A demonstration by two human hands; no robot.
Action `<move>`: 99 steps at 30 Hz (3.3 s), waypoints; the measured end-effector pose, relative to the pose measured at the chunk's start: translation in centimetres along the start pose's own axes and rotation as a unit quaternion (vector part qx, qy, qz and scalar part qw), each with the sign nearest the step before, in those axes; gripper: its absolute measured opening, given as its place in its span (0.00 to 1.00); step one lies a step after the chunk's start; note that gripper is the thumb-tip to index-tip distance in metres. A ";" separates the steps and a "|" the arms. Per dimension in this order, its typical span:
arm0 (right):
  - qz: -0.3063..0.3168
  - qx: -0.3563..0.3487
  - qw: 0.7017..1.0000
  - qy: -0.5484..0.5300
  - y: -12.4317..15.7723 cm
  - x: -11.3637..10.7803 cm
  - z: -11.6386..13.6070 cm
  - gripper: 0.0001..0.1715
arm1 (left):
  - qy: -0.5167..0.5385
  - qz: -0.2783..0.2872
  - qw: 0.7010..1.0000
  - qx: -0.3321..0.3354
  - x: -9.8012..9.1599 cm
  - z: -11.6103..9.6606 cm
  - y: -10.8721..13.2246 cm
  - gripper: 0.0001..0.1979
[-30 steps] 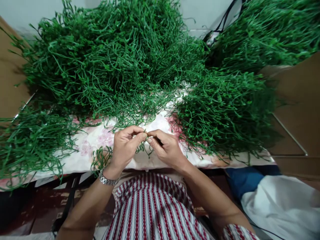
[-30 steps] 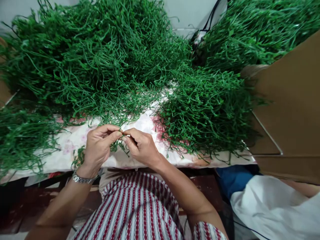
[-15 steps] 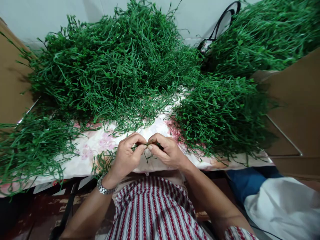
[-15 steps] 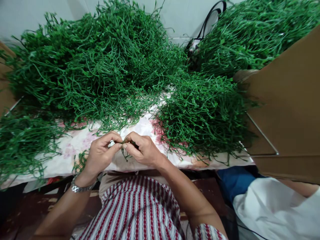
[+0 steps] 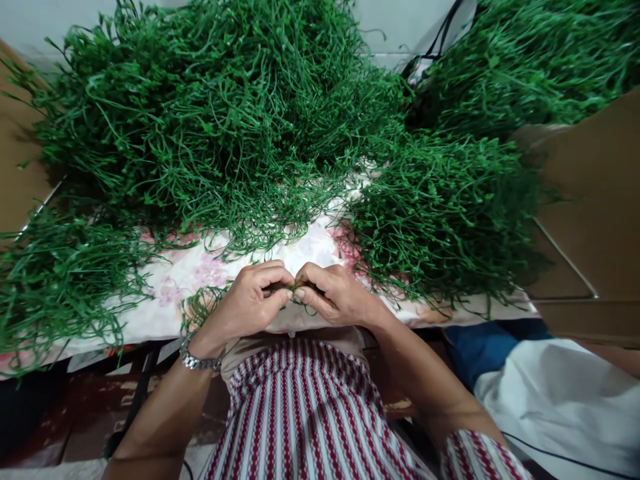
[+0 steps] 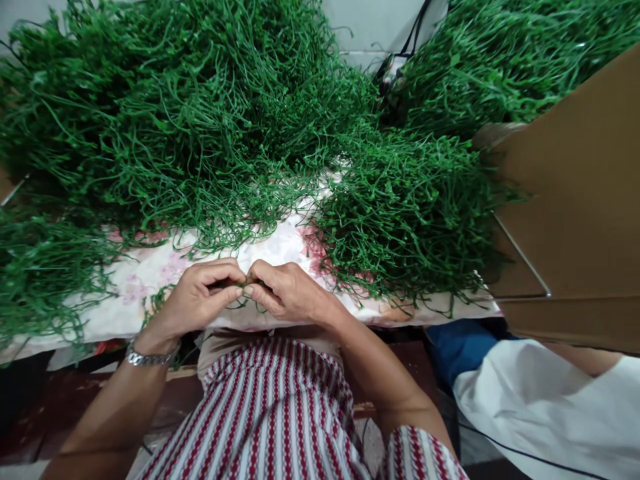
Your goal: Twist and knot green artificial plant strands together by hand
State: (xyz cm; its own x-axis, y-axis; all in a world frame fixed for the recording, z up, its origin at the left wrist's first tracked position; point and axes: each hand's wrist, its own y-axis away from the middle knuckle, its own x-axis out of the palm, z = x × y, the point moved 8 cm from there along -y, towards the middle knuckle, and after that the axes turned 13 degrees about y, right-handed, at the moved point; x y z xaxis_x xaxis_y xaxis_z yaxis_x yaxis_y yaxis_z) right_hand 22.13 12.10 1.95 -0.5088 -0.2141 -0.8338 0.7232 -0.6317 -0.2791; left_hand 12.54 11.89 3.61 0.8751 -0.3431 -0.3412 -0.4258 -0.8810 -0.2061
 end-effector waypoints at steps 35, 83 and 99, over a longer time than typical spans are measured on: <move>-0.263 0.134 0.954 -0.060 0.4 -0.7 -0.3 0.11 | 0.308 -0.201 0.925 -0.091 -0.6 4.2 -0.1 0.01; -0.378 0.184 0.824 0.381 6.3 -20.6 -2.7 0.15 | 0.285 -0.220 0.929 -0.082 -4.1 3.1 -0.4 0.03; -0.103 0.074 0.970 -0.206 -2.6 -0.9 -0.6 0.06 | 0.315 -0.193 0.926 -0.079 -2.9 3.2 -1.0 0.03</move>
State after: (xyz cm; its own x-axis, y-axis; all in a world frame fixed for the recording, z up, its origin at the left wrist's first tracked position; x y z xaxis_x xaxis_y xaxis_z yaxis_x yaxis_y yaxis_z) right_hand 20.96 14.43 3.12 -0.8005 -0.3325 -0.4987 0.5272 -0.7864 -0.3219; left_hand 9.72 14.81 1.83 0.9367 -0.0719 0.3428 -0.0589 -0.9971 -0.0481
